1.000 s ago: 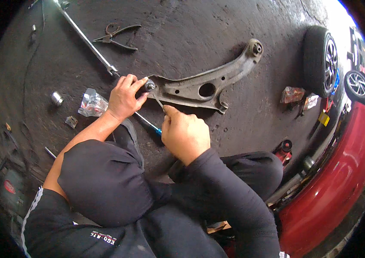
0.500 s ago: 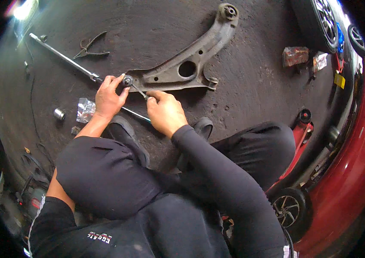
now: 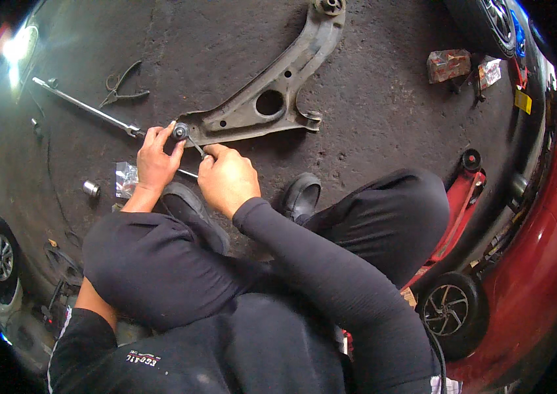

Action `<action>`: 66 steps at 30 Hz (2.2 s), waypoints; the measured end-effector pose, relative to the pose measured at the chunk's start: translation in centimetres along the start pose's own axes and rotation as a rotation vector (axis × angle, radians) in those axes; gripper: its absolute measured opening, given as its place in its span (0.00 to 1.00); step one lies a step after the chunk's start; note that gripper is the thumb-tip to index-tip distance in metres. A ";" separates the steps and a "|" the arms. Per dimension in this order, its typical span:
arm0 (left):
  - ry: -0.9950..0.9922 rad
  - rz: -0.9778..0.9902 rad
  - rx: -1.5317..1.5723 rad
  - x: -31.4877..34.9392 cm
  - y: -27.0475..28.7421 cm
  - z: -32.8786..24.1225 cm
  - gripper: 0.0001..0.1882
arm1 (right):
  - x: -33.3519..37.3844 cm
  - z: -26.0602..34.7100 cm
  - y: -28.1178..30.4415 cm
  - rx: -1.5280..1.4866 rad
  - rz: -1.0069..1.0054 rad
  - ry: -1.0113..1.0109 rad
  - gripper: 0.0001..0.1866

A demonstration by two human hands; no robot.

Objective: The person sits on the garage floor and assembles a car suspension component. They use a screwdriver to remove a bolt, then insert a new bushing and a metal sleeve into the control arm. Finally, they reinsert and tighten the bolt to secure the assembly.

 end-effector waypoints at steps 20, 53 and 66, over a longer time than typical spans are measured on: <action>0.073 -0.010 -0.056 -1.1 1.0 2.0 0.30 | -2.8 2.3 1.5 0.027 0.014 0.115 0.20; -0.007 -0.019 0.007 -1.5 0.8 1.8 0.30 | -8.4 9.7 1.8 0.621 0.226 0.279 0.19; 0.359 -0.199 0.505 1.3 0.2 5.1 0.26 | -8.7 13.1 2.4 0.749 0.266 0.569 0.22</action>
Point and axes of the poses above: each hand's wrist, its own x-axis away from the middle knuckle, its own y-axis out of the back of the hand, z = x × y, the point moved 10 cm from there along -x, towards the middle knuckle, and after that the axes turned 1 degree about -y, right-handed, at the moved point
